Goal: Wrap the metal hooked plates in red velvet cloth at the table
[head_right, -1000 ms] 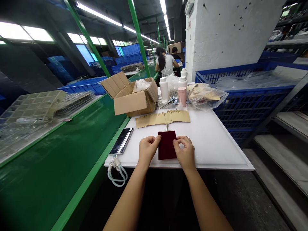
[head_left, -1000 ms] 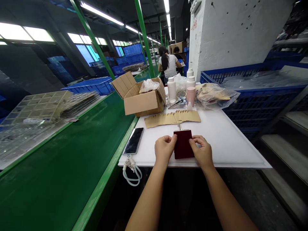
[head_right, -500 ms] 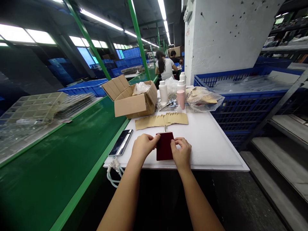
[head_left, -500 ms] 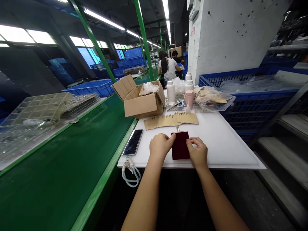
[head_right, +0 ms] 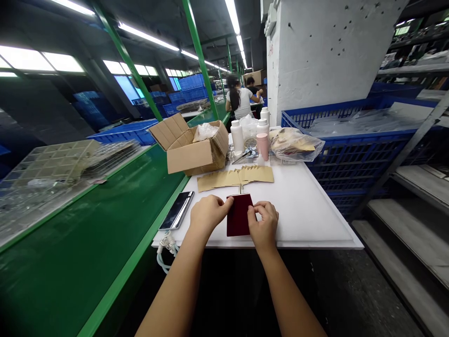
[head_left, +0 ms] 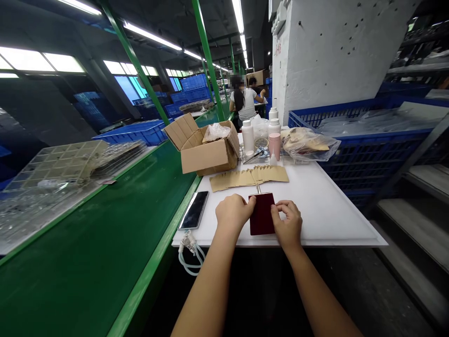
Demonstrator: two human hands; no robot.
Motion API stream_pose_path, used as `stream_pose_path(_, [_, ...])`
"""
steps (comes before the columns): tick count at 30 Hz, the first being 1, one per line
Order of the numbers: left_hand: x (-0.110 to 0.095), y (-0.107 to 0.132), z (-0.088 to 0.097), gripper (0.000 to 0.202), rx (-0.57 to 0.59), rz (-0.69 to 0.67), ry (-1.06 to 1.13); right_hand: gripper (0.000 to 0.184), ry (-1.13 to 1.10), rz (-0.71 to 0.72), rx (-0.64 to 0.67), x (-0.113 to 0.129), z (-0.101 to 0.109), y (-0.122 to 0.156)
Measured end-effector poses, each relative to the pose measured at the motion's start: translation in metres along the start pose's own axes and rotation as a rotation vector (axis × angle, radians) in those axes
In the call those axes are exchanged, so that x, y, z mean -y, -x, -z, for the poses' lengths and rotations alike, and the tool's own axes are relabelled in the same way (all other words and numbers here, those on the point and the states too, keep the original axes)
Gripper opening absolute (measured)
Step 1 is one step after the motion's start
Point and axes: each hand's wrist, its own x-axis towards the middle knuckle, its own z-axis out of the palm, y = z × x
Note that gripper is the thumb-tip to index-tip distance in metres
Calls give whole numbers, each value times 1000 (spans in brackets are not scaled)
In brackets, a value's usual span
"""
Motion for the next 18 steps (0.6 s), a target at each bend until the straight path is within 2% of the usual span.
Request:
stream_pose_path(3, [0, -1, -1, 53, -17, 20, -32, 25, -24, -15, 16, -1, 0, -1])
stream_pose_path(6, [5, -2, 2, 61, 7, 60, -60, 25, -31, -31, 15, -2, 0, -1])
stream_pose_path(8, [7, -3, 5, 60, -24, 33, -49, 25, -29, -31, 9, -2, 0, 0])
stream_pose_path(10, [7, -4, 6, 45, -132, -114, 12, 24, -26, -23, 4, -2, 0, 0])
stream_pose_path(12, [4, -6, 1, 25, -228, -372, 107, 24, -22, -12, -2, -2, 0, 1])
stream_pose_path(14, [-2, -10, -7, 22, -233, -599, 184, 23, -18, -3, -7, -2, 0, 1])
stream_pose_path(16, [-9, -15, -16, 18, -189, -697, 228, 23, -11, 0, -7, -3, 0, 1])
stream_pose_path(18, [-13, -20, -24, 9, -177, -704, 261, 23, -3, 1, -2, -3, -1, 1])
